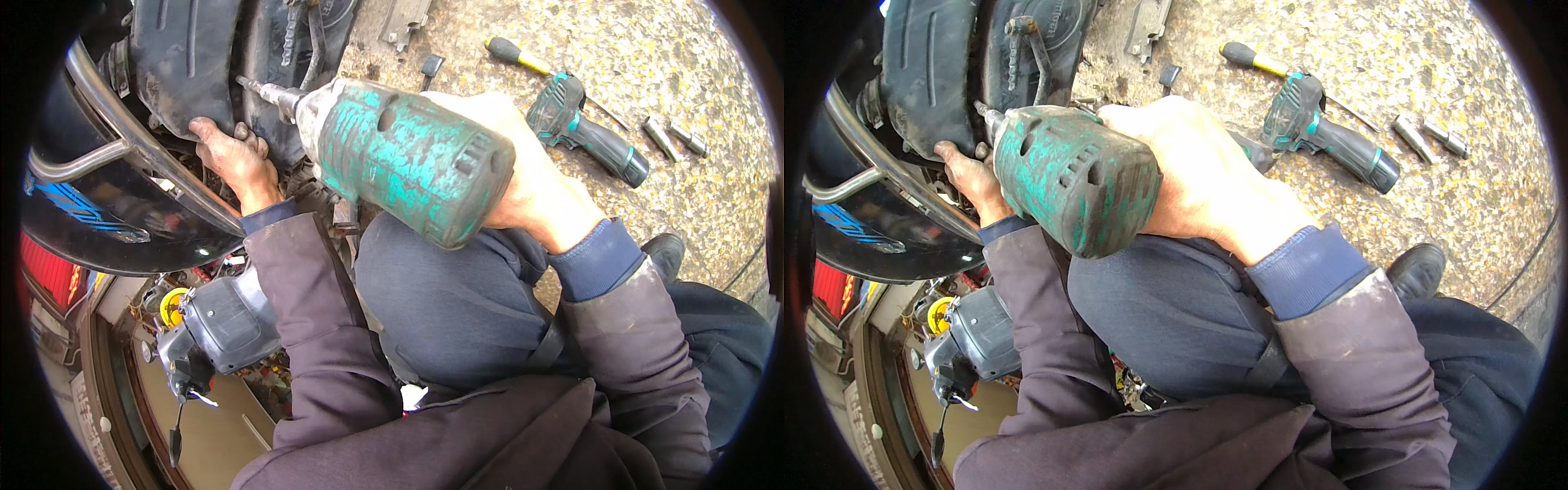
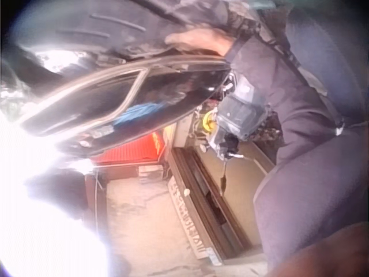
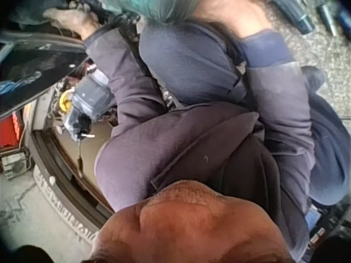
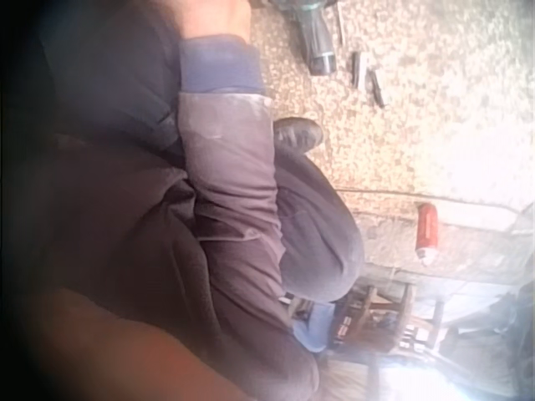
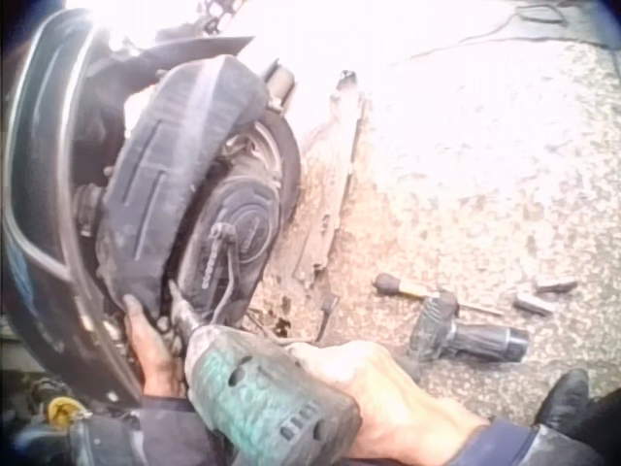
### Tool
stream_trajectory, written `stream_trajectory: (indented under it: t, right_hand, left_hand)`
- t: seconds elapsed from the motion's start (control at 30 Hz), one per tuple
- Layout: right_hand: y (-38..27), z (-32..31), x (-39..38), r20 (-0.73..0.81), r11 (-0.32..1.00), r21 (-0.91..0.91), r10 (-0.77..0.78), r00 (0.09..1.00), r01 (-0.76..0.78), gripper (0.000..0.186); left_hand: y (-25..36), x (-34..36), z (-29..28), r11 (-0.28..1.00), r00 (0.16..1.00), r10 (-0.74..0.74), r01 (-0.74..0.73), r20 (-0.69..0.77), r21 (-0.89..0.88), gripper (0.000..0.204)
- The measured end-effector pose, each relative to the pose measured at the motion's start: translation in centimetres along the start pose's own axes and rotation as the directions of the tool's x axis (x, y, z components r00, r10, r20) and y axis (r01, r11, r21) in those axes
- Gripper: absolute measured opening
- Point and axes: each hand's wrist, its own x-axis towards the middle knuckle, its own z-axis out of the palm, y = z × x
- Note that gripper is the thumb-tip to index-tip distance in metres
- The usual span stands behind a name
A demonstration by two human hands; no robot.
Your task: The person uses a cordless impact driver and a screwdriver to remove and install screws on the front fender and wheel area of a motorcycle. They repeatedly switch between tools and positions while working on the front assembly.
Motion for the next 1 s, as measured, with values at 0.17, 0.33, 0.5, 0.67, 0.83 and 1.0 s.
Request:
stream_trajectory:
  t: [0.17, 0.33, 0.5, 0.67, 0.83, 1.0]
  right_hand:
    - [0.1, 0.2, 0.2, -0.022, 1.0, -0.028, -0.002, 1.0, 0.001, 0.049]
    - [0.3, 0.8, 0.6, -0.115, 0.998, -0.012, -0.07, 0.991, 0.069, 0.047]
    - [-0.1, 1.0, 0.3, 0.031, 0.99, -0.139, 0.035, 0.999, -0.03, 0.046]
    - [0.7, 0.8, 0.5, -0.074, 0.968, -0.251, -0.046, 0.996, 0.026, 0.038]
    - [1.7, -0.4, 1.0, -0.199, 0.996, -0.085, 0.013, 0.98, -0.031, 0.033]
    - [0.9, -1.1, 0.6, -0.108, 0.992, -0.057, 0.104, 0.989, -0.111, 0.03]
  left_hand:
    - [0.0, 0.1, 0.0, 1.0, 1.0, 0.009, -0.009, 0.017, -0.004, 0.057]
    - [0.0, 0.2, 0.0, 1.0, 0.999, 0.031, -0.031, 0.033, 0.002, 0.058]
    - [-0.3, 0.1, -0.4, 0.999, 0.997, 0.047, -0.049, 0.064, 0.023, 0.055]
    - [-0.2, -0.3, 0.1, 0.999, 0.999, -0.038, 0.038, -0.002, 0.006, 0.052]
    - [-0.1, -3.9, 2.3, 0.958, 0.975, -0.14, 0.09, -0.172, -0.273, 0.043]
    - [0.6, -2.3, 4.6, 0.831, 0.931, -0.295, 0.361, 0.215, -0.423, 0.029]
